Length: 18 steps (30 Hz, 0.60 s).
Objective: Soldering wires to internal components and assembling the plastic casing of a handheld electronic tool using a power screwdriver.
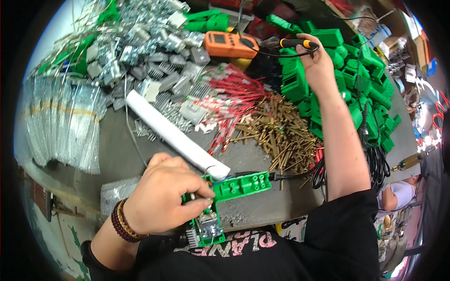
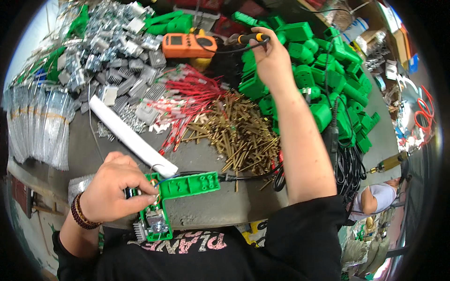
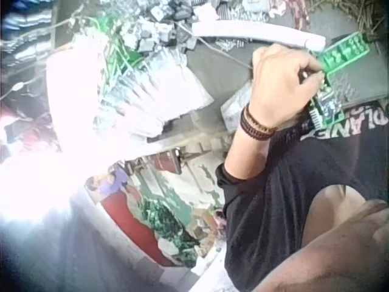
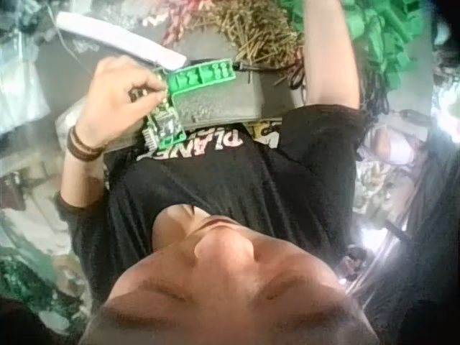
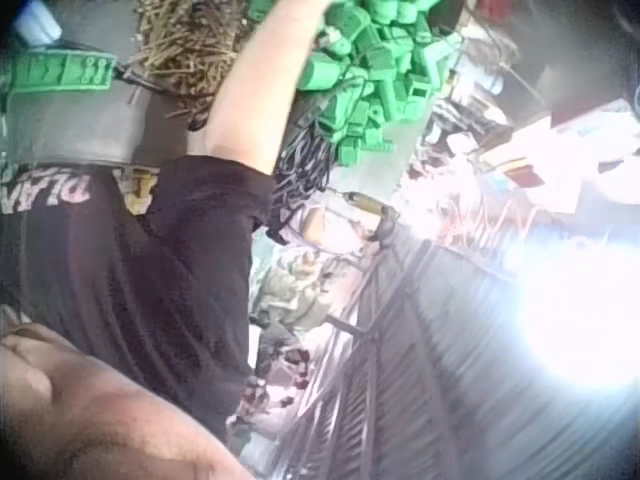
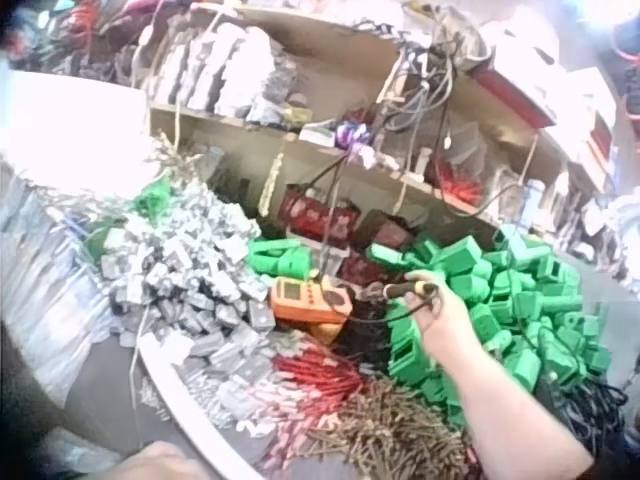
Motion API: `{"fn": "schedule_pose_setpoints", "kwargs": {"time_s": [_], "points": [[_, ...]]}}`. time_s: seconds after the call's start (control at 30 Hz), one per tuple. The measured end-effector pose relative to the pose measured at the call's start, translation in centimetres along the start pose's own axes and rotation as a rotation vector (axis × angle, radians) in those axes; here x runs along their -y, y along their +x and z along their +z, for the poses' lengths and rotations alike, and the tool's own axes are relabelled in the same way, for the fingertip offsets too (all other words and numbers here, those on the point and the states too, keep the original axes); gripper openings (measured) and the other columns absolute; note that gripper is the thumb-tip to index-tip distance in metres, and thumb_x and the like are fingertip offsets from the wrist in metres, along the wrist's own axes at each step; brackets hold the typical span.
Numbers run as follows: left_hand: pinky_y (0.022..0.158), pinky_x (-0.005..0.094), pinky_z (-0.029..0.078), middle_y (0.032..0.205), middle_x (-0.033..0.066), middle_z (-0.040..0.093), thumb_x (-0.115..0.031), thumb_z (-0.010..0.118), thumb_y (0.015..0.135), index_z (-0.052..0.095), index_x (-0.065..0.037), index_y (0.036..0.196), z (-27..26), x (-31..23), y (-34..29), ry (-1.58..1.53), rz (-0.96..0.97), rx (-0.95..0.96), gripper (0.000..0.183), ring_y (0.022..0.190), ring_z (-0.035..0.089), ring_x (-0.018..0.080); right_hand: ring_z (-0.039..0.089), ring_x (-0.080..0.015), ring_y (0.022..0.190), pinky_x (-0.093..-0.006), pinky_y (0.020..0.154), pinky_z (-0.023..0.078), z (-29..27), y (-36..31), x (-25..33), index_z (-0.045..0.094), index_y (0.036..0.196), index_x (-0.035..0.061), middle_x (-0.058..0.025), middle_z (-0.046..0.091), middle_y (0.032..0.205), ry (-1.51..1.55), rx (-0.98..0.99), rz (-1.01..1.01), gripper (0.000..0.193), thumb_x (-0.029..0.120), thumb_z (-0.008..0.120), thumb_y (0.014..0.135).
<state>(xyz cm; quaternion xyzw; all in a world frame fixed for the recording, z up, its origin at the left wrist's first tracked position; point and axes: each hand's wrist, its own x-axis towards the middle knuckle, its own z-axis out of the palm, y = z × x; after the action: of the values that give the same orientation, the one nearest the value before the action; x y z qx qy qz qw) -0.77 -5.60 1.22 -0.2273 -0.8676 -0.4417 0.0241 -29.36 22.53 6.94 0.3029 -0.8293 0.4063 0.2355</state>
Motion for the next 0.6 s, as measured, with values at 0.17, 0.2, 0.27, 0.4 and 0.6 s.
{"fn": "schedule_pose_setpoints", "kwargs": {"time_s": [0.17, 0.2, 0.27, 0.4, 0.6], "points": [[0.083, 0.0359, 0.038, 0.077, 0.0008, 0.071, -0.014, 0.08, 0.068, 0.076, -0.012, 0.081, -0.1, 0.2, -0.9, -0.023, -0.037, -0.038, 0.014, 0.079, 0.061, 0.019, 0.065, -0.0233, 0.109, -0.0364, 0.099, 0.049, -2.9, -1.8, 4.7, 0.057, 0.134, 0.0081, -0.0114, 0.069, 0.118, -0.23, 0.099, -0.076, 0.041, 0.005, 0.062, 0.093], [0.083, 0.0359, 0.038, 0.077, 0.0008, 0.071, -0.014, 0.08, 0.068, 0.076, -0.012, 0.081, 0.0, 0.3, -0.9, -0.046, -0.032, -0.039, 0.014, 0.079, 0.061, 0.019, 0.065, -0.0225, 0.109, -0.035, 0.099, 0.048, -4.1, -3.2, 6.8, 0.058, 0.133, 0.0058, -0.0106, 0.069, 0.117, -0.207, 0.07, -0.122, 0.039, 0.004, 0.061, 0.093], [0.083, 0.0361, 0.038, 0.076, 0.0007, 0.07, -0.012, 0.08, 0.066, 0.076, -0.011, 0.079, 0.2, 0.3, -1.0, 0.003, -0.05, -0.045, 0.014, 0.077, 0.06, 0.019, 0.067, -0.0201, 0.103, -0.0324, 0.093, 0.05, -7.6, -7.0, 9.8, 0.063, 0.123, 0.0016, -0.0096, 0.07, 0.111, -0.188, 0.055, -0.08, 0.03, 0.002, 0.062, 0.093], [0.082, 0.0363, 0.036, 0.074, 0.0005, 0.069, -0.012, 0.08, 0.064, 0.075, -0.011, 0.077, 0.0, 0.3, -1.3, -0.005, -0.039, -0.074, 0.013, 0.075, 0.057, 0.0192, 0.069, -0.0213, 0.081, -0.0339, 0.072, 0.054, -13.0, -14.9, 13.3, 0.07, 0.1, 0.0016, -0.0098, 0.071, 0.09, -0.47, 0.341, 0.318, 0.011, 0.002, 0.064, 0.091], [0.082, 0.0375, 0.037, 0.069, 0.0008, 0.066, -0.011, 0.08, 0.065, 0.074, -0.012, 0.077, 0.2, -0.2, -0.4, 0.0, -0.018, -0.055, 0.013, 0.073, 0.057, 0.0216, 0.068, -0.0352, 0.091, -0.0393, 0.082, 0.055, -12.1, -22.8, 8.5, 0.068, 0.102, 0.0004, -0.0163, 0.071, 0.098, -0.689, 0.346, 0.196, 0.014, 0.003, 0.064, 0.088]]}}
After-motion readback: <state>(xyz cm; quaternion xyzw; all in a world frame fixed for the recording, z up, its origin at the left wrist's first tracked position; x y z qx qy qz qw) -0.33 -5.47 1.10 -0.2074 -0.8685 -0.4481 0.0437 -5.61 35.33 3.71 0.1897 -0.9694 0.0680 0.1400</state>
